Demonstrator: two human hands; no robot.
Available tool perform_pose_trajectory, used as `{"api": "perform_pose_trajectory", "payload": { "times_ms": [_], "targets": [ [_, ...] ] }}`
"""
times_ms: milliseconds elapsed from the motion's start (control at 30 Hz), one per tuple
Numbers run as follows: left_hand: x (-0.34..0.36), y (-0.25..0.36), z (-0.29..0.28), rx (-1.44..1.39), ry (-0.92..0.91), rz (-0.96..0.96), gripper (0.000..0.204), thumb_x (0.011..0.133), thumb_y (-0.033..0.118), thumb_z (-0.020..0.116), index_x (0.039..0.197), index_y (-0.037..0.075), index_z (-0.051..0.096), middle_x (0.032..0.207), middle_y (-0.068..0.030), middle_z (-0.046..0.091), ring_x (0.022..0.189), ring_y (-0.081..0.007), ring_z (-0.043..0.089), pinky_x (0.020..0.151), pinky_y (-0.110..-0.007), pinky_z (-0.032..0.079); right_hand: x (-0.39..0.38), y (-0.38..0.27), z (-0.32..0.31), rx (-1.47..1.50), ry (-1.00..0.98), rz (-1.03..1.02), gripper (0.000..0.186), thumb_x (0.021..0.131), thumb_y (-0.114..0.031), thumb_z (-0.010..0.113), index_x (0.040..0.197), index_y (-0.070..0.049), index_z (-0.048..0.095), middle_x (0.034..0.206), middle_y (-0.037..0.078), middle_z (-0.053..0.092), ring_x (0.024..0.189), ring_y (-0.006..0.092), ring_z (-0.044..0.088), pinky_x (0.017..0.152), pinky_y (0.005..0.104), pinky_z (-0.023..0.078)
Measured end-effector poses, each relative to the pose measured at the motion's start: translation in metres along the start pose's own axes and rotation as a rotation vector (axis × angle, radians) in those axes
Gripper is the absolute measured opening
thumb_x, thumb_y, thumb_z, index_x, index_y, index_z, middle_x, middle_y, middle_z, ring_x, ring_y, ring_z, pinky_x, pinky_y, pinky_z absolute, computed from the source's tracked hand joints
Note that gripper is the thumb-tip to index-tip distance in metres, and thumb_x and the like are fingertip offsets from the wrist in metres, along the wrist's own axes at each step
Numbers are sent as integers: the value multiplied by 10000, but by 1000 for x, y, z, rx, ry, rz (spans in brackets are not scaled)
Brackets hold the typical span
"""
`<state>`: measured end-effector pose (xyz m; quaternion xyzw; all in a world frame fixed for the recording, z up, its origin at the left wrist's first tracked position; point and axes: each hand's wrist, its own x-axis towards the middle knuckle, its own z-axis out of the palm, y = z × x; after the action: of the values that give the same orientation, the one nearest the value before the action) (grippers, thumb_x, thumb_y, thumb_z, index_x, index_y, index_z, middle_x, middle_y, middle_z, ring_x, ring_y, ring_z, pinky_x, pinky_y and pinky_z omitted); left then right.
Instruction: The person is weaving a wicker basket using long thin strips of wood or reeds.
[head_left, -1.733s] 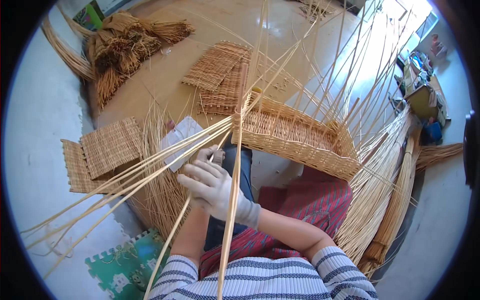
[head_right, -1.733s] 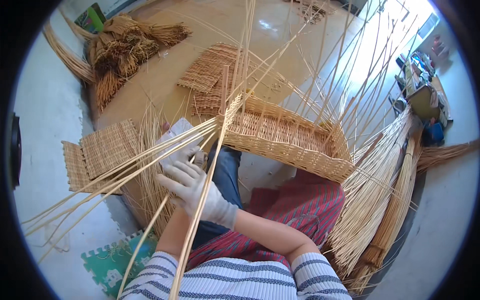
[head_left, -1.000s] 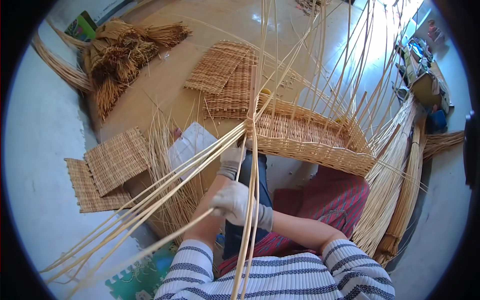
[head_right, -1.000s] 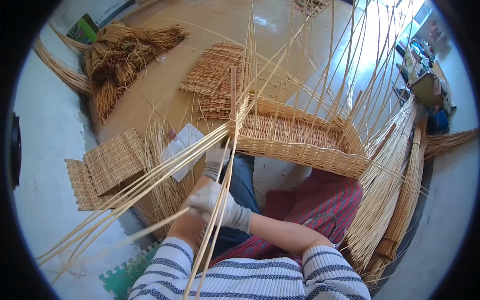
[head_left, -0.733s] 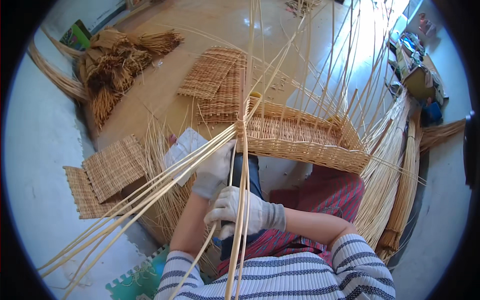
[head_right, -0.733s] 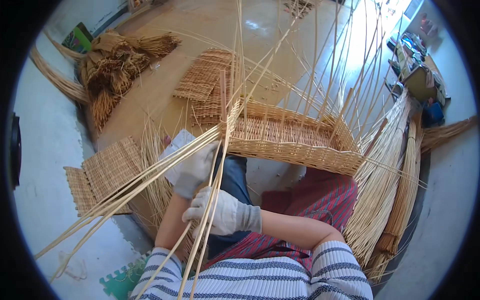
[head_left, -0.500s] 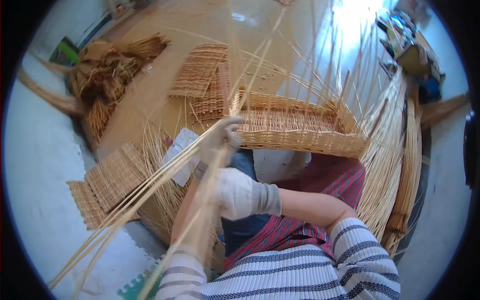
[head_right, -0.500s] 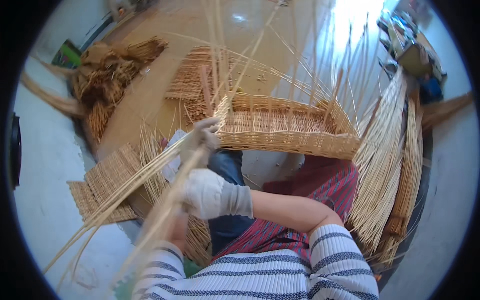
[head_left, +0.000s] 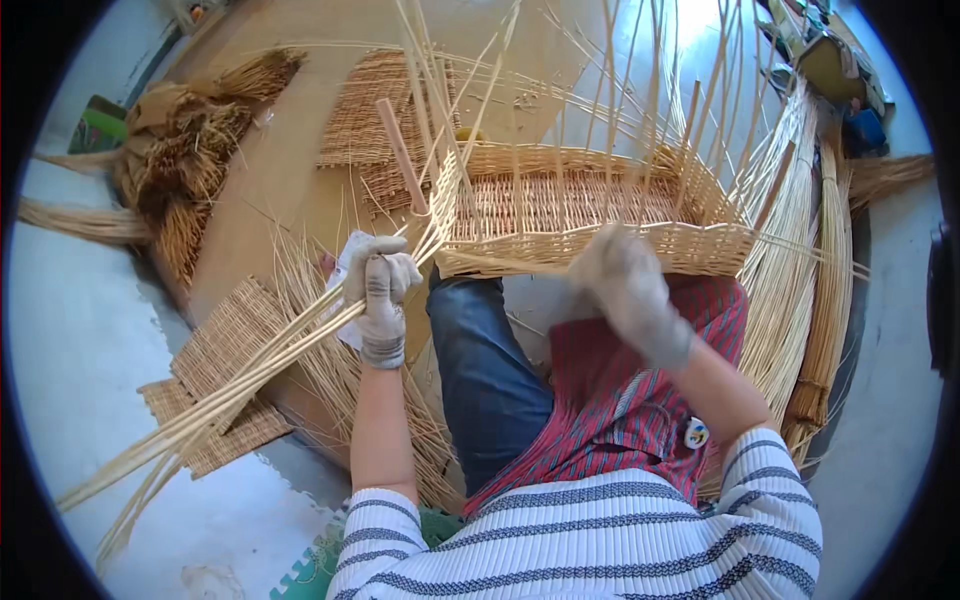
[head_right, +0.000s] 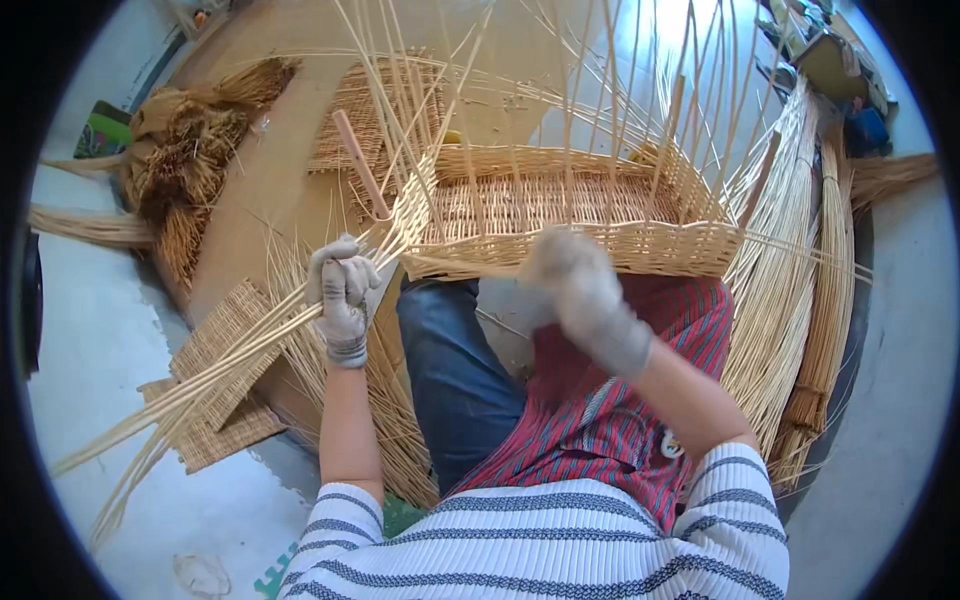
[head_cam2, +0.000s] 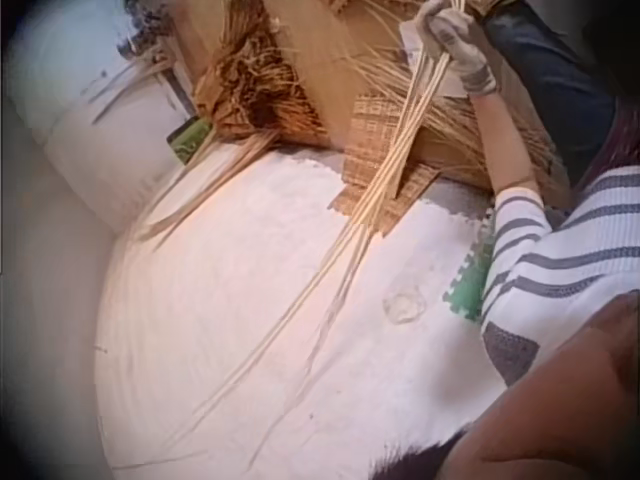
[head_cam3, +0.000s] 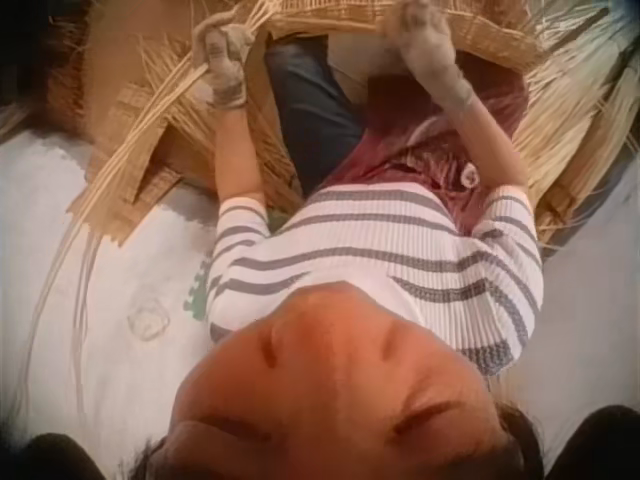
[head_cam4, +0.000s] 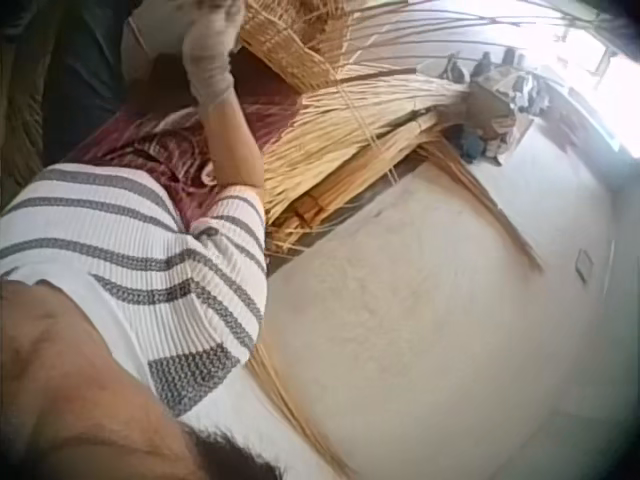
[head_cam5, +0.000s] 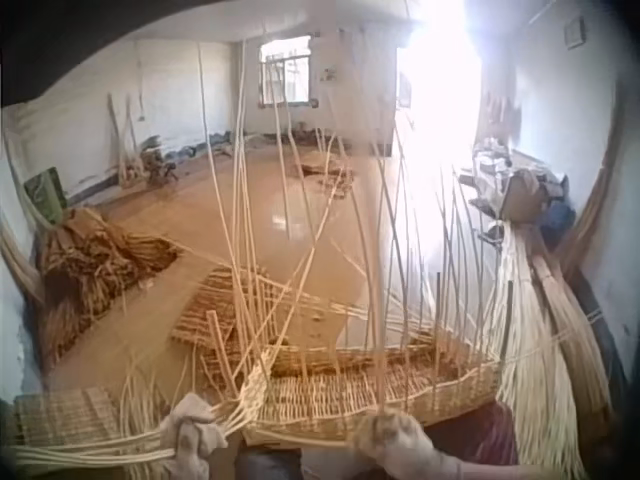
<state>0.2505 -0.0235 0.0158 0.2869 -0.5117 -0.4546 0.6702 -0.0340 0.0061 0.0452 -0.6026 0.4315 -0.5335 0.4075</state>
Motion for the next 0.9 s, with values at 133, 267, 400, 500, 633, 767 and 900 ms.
{"api": "perform_pose_trajectory", "payload": {
  "times_ms": [133,267,400,500,633,767,900],
  "targets": [
    [-18,-14,6,98,111,-10,435,1047,371,456,1085,-46,572,616,28,397,557,-85,405,573,-259,409,49,82,-46,600,47,286,431,1016,-481,451,878,-86,550,631,-16,391,557,142,430,789,379,509],
    [-64,-27,-4,222,349,-28,444,1030,416,480,1085,-8,603,867,-99,673,1103,-203,588,929,-329,490,43,72,-33,372,55,257,284,1040,-321,489,1089,-62,596,761,-7,520,745,131,528,890,391,504],
    [-74,-74,-21,307,430,-311,475,960,432,612,1135,-9,601,1015,-87,642,927,-156,584,817,-314,486,30,77,-36,-64,226,139,185,925,39,607,1075,-68,621,941,-18,614,844,63,550,796,225,470],
    [-25,-93,8,252,255,-285,614,849,322,779,1283,-15,506,1102,-105,636,986,-212,598,893,-332,486,31,89,-23,-124,357,129,111,913,38,617,959,-61,633,820,-30,617,757,49,541,687,218,469],
    [-14,-96,16,379,153,-411,688,804,186,817,1335,-4,424,1200,-118,596,1077,-213,573,956,-324,461,33,90,-22,-147,386,128,89,928,6,620,986,-61,633,818,-27,598,743,56,534,684,216,461],
    [-10,-95,25,371,178,-335,662,805,190,817,1314,0,438,1178,-118,582,1095,-217,564,956,-324,464,37,84,-24,-200,393,148,84,929,12,616,973,-57,635,803,-29,590,736,57,525,676,216,452],
    [-9,-94,30,399,183,-239,707,793,194,825,1337,2,416,1207,-98,560,1093,-198,555,952,-327,473,41,83,-25,-104,386,172,71,928,14,618,964,-46,632,800,-27,589,721,57,518,670,216,451]
  ]
}}
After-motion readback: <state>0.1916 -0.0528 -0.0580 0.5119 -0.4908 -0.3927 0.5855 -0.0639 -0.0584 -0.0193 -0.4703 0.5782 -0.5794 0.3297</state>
